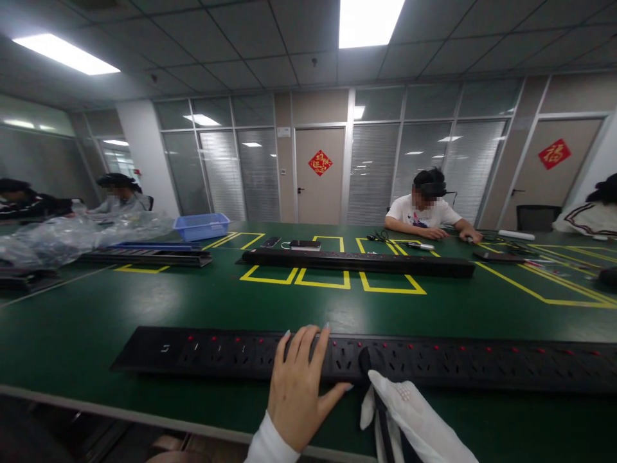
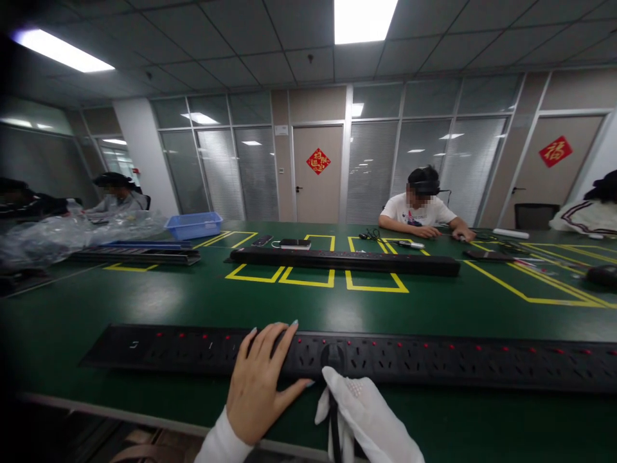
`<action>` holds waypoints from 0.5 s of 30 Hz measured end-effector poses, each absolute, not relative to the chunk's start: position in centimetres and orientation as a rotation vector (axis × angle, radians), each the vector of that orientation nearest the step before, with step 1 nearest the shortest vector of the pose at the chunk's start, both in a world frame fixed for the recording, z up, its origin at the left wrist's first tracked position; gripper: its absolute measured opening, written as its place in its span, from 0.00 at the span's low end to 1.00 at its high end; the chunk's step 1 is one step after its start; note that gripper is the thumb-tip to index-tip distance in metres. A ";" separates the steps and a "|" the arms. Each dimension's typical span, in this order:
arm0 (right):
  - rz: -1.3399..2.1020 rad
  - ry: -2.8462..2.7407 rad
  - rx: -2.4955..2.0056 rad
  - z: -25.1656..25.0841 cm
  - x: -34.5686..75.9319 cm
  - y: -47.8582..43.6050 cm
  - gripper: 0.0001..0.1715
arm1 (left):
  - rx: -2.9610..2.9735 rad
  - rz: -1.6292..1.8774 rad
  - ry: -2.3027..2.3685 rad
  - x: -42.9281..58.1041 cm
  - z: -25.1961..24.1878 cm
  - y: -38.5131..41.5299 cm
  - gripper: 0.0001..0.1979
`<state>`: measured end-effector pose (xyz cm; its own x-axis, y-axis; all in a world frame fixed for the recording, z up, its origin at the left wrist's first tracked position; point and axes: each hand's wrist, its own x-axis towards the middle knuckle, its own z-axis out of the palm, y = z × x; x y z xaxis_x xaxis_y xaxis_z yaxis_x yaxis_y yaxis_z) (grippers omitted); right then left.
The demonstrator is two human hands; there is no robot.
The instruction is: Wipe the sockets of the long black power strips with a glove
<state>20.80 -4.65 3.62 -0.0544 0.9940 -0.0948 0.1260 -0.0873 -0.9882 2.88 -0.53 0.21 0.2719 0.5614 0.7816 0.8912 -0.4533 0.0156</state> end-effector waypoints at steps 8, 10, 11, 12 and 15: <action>1.304 -1.298 -1.352 3.9 20.5 -5.0 0.38 | -2.146 -1.079 -1.301 2.8 0.4 -0.6 0.31; 1.287 -1.306 -1.363 3.8 20.7 -5.4 0.35 | -2.146 -1.079 -1.303 2.8 0.4 -0.6 0.31; 1.274 -1.308 -1.371 3.8 20.9 -5.7 0.31 | -2.144 -1.075 -1.303 2.9 0.4 -0.6 0.30; 1.256 -1.308 -1.379 3.7 21.1 -5.9 0.25 | -2.142 -1.069 -1.295 3.0 0.3 -0.6 0.30; 1.182 -1.299 -1.402 3.7 21.7 -6.3 0.13 | -2.141 -1.040 -1.237 3.8 0.1 -0.6 0.33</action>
<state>21.74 -6.34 3.68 0.0068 0.9965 -0.0828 0.1765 -0.0827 -0.9808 3.81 -0.58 0.13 0.3115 0.5264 0.7911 0.8701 -0.4926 -0.0148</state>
